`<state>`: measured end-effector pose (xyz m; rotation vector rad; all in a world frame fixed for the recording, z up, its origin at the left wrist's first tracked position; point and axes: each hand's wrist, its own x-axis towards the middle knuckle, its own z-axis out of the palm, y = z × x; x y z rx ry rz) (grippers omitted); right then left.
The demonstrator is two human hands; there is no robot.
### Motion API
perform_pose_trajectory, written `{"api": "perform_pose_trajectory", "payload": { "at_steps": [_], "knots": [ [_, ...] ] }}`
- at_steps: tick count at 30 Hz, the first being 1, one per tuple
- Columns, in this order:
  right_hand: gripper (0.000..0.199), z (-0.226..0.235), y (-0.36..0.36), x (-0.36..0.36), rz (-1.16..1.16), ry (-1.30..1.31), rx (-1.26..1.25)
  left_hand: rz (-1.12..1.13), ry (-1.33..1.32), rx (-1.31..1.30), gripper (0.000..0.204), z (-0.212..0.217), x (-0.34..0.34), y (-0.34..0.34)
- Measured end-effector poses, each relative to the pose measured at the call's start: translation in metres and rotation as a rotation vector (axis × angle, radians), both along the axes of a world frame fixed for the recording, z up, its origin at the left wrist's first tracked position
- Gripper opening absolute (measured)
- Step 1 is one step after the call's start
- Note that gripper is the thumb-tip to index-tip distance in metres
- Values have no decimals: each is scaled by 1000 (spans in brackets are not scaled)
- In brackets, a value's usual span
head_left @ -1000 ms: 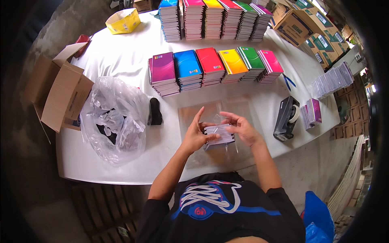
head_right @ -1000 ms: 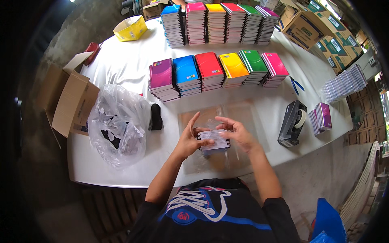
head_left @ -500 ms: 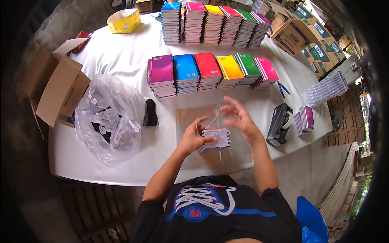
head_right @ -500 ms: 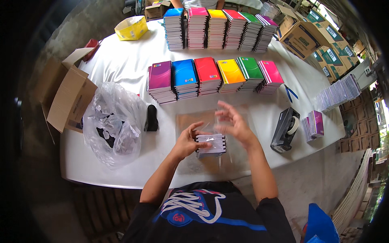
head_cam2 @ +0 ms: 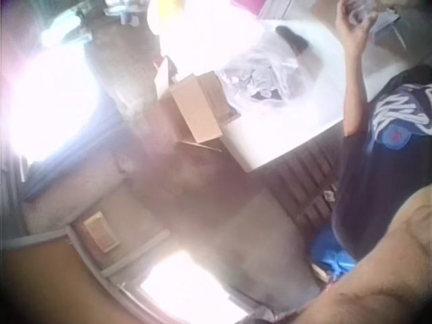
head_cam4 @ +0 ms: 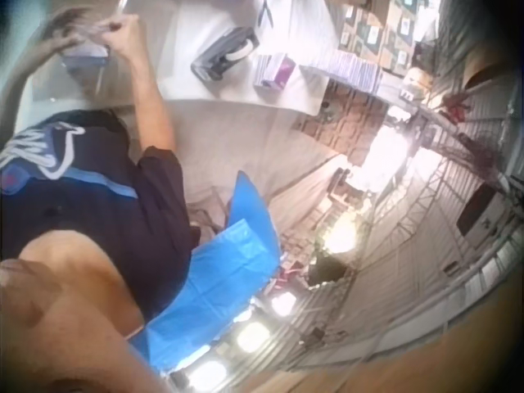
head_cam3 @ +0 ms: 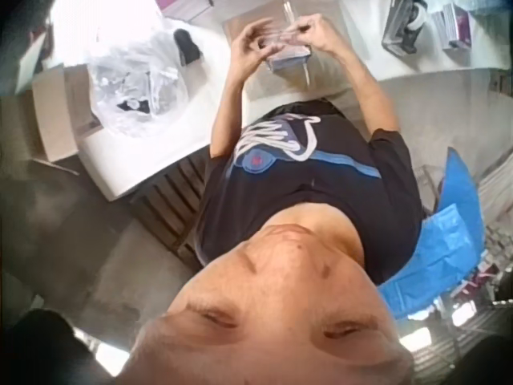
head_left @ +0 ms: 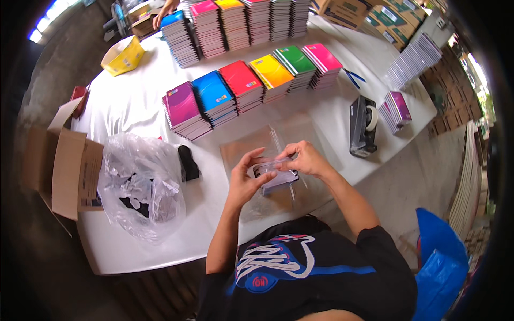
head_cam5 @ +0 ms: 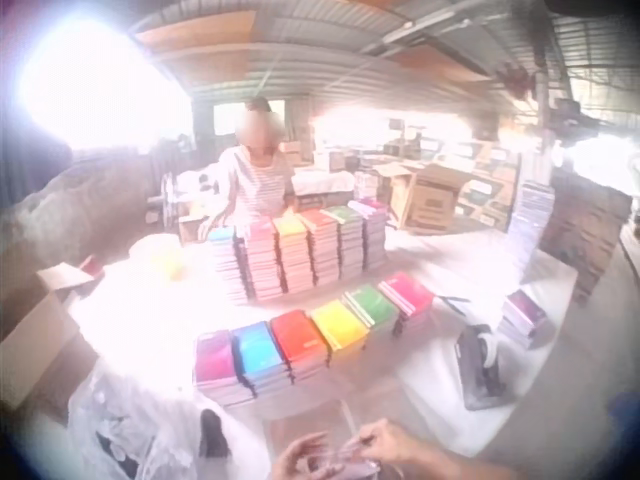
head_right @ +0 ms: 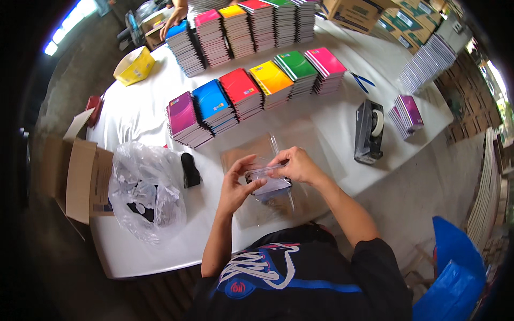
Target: The person sorts notebooks by color, stacks them, and places the stacks into plastic bags, using a tape dispenser to seal the bags.
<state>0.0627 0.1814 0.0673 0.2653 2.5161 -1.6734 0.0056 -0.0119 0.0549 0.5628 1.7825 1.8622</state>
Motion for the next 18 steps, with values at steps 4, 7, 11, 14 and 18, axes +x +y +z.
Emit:
{"api": "perform_pose_trajectory", "payload": {
  "at_steps": [4, 7, 11, 14, 18],
  "knots": [
    [26, 8, -13, 10, -48, 91, 114, -63, 127, -167, 45, -18, -12, -6],
    [23, 10, -22, 15, -76, 222, 181, -38, 258, -196, 39, -11, -10, -4],
    [17, -6, -22, 19, -49, 294, 364, 83, 681, -428, 53, 6, 11, 5],
    [9, 0, -26, 21, -57, 255, 442, 137, 544, -454, 80, 18, 15, 4],
    [9, 22, -31, 27, -53, 293, 651, -35, 673, -490, 100, 33, 28, -10]
  ]
}}
